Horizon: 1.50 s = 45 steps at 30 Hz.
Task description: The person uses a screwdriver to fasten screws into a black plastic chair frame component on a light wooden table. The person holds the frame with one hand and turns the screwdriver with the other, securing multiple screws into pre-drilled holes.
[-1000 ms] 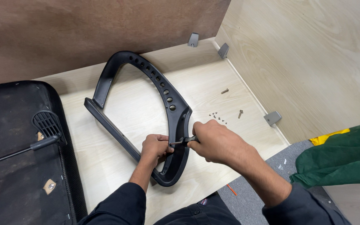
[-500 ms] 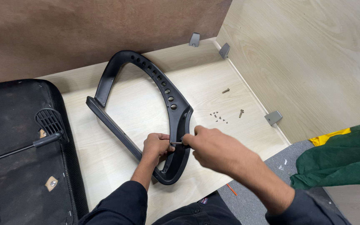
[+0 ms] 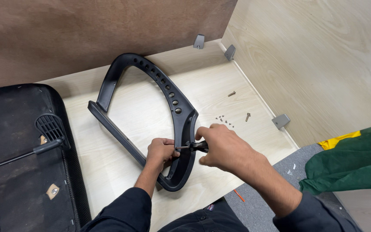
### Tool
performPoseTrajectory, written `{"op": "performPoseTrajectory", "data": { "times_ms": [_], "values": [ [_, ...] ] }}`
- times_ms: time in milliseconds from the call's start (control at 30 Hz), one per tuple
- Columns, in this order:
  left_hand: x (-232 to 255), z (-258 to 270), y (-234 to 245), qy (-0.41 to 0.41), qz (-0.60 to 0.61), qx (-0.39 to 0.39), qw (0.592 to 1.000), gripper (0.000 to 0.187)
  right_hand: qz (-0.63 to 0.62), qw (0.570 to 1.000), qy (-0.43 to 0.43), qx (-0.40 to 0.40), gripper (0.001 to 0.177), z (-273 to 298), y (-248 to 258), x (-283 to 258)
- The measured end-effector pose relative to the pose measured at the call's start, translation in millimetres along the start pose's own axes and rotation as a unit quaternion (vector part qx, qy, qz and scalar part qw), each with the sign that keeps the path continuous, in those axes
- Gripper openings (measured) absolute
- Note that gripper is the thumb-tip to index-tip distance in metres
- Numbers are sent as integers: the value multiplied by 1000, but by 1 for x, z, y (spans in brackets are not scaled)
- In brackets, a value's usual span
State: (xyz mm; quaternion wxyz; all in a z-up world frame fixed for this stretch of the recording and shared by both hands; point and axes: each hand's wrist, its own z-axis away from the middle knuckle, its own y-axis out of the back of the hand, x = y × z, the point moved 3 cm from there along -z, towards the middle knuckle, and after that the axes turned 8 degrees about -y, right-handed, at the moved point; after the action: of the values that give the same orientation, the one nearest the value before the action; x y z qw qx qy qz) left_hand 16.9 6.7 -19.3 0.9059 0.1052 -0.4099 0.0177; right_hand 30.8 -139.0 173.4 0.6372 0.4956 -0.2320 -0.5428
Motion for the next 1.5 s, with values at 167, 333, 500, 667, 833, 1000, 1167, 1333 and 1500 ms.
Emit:
{"op": "performPoseTrajectory", "data": {
  "times_ms": [167, 333, 500, 667, 833, 1000, 1167, 1333, 1500],
  "values": [
    [0, -3, 0, -7, -29, 3, 1000, 38, 69, 998, -3, 7, 25, 7, 1, -6],
    [-1, -5, 0, -9, -33, 6, 999, 38, 48, 998, -26, -11, 22, 3, 3, -10],
    [-1, -3, 0, 2, -14, -1, 1000, 39, -7, 985, -155, -75, 32, -6, -1, 3],
    [-1, -4, -1, -2, -17, 3, 1000, 39, 5, 997, -69, -36, 51, -3, 1, 5],
    [-3, -8, -1, -10, -27, 1, 1000, 39, 75, 997, -29, 2, 34, 4, 12, 0],
    [-4, -9, -2, -13, -20, 8, 1000, 40, 56, 998, -2, 20, 21, 13, 11, -14],
    [-2, -4, 0, -2, -11, 6, 1000, 41, 17, 992, -123, -36, 28, 4, 2, -8],
    [1, -1, 0, 4, -9, 4, 1000, 40, 14, 990, -131, -40, 37, -1, 0, -1],
    [-1, -4, -2, -3, -40, 4, 999, 39, 69, 991, -113, -36, 35, 2, 8, 1]
  ]
}}
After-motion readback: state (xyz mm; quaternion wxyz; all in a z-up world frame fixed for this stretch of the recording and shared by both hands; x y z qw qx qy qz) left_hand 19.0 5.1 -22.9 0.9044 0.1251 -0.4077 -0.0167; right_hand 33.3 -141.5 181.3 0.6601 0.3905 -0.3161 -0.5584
